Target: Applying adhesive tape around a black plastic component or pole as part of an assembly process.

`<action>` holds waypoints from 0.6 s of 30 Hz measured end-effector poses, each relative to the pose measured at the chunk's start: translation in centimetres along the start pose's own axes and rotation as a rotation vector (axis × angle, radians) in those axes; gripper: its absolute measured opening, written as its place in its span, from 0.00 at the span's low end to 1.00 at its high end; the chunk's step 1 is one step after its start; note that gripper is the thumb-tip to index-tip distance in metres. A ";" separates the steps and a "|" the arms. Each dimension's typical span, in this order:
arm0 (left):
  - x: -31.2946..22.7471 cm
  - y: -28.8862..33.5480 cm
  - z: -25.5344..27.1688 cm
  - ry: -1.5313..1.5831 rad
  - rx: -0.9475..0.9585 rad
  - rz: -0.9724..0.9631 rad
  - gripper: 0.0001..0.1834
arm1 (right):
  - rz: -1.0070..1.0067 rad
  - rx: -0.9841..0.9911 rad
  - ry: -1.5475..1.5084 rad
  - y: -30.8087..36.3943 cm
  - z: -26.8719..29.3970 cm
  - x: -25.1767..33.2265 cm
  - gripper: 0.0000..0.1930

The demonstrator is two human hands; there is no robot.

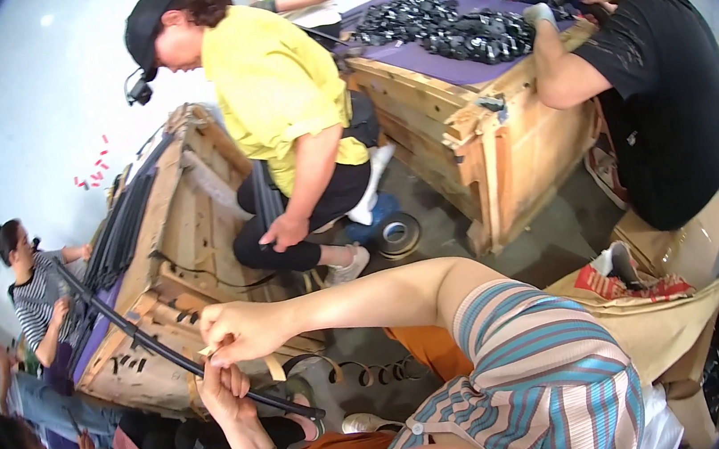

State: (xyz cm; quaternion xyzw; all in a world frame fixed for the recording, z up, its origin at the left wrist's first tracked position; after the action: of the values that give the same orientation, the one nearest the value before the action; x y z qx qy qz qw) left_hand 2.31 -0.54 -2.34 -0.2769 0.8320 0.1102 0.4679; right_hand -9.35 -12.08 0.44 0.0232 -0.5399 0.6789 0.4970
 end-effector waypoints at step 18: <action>2.9 -0.8 -2.5 -0.306 -0.069 -0.029 0.07 | -0.518 -0.249 -0.475 0.2 2.5 -4.9 0.12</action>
State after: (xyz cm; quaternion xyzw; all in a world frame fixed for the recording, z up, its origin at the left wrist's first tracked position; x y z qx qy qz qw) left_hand -0.22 -3.31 -3.34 -0.2849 0.7426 0.1728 0.5810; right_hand -8.24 -17.18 -1.45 0.2553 -0.6950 0.4353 0.5122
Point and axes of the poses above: each hand's wrist, its own y-axis away from the middle knuckle, its own z-axis out of the back of the hand, x = y × z, the point moved 1 cm from there along -y, towards the middle knuckle, and after that the axes turned 8 degrees about y, right-handed, at the moved point
